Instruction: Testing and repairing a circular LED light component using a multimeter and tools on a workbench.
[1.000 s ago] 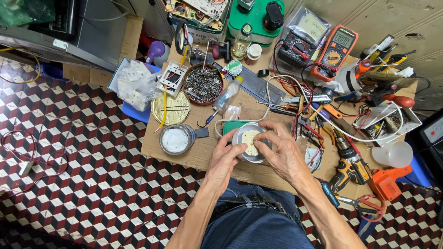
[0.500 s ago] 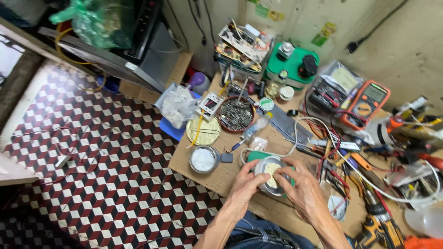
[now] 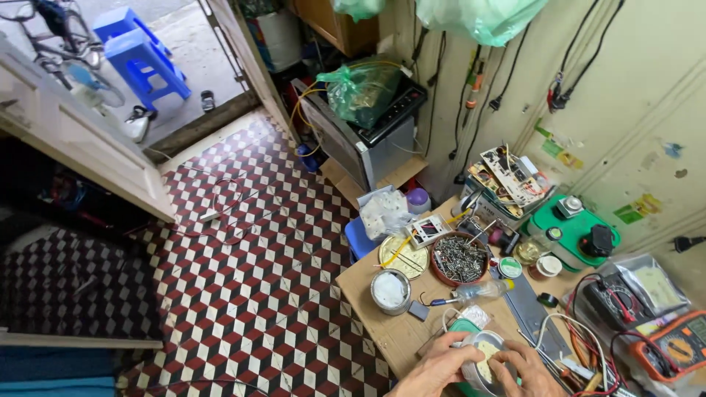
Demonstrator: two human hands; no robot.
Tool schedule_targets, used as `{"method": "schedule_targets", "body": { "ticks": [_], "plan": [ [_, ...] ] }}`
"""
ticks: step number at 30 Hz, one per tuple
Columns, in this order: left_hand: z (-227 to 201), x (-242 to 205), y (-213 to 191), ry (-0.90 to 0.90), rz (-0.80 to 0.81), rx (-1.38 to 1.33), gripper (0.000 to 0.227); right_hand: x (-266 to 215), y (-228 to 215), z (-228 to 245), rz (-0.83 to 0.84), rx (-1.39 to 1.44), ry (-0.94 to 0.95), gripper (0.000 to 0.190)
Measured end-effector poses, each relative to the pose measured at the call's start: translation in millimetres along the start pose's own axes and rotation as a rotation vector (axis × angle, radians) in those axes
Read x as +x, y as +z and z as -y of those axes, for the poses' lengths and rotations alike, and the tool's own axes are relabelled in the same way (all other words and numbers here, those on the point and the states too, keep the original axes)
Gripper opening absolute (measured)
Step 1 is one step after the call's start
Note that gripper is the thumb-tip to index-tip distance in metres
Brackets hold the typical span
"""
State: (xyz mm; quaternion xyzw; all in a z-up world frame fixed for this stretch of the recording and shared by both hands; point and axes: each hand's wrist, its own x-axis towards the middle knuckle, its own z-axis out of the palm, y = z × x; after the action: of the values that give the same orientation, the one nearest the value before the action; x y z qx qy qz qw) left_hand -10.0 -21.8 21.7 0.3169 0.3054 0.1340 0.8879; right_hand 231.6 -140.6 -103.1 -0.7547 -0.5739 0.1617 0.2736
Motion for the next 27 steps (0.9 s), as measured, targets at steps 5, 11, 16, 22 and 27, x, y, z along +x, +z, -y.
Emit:
{"method": "schedule_targets", "body": {
  "ticks": [5, 11, 16, 22, 27],
  "plan": [
    [-3.7, -58.0, 7.6, 0.592, 0.158, 0.6, 0.051, 12.5, -14.3, 16.0, -0.016, -0.043, -0.033, 0.027],
    [4.3, -13.7, 39.4, 0.009, -0.275, 0.135, 0.065, -4.7, -76.3, 146.8, -0.128, -0.075, 0.043, 0.02],
    [35.4, -1.7, 42.0, 0.059, -0.337, 0.104, 0.072, -22.7, -104.7, 169.1, -0.169, 0.003, -0.038, 0.017],
    [7.1, -18.2, 44.7, -0.061, -0.398, 0.015, 0.07, -58.3, -112.4, 74.2, -0.473, 0.24, 0.381, 0.023],
    [1.2, -15.2, 44.2, -0.074, -0.39, -0.084, 0.07, -92.1, -111.0, -59.9, -0.464, -0.105, 0.89, 0.031]
  ]
}}
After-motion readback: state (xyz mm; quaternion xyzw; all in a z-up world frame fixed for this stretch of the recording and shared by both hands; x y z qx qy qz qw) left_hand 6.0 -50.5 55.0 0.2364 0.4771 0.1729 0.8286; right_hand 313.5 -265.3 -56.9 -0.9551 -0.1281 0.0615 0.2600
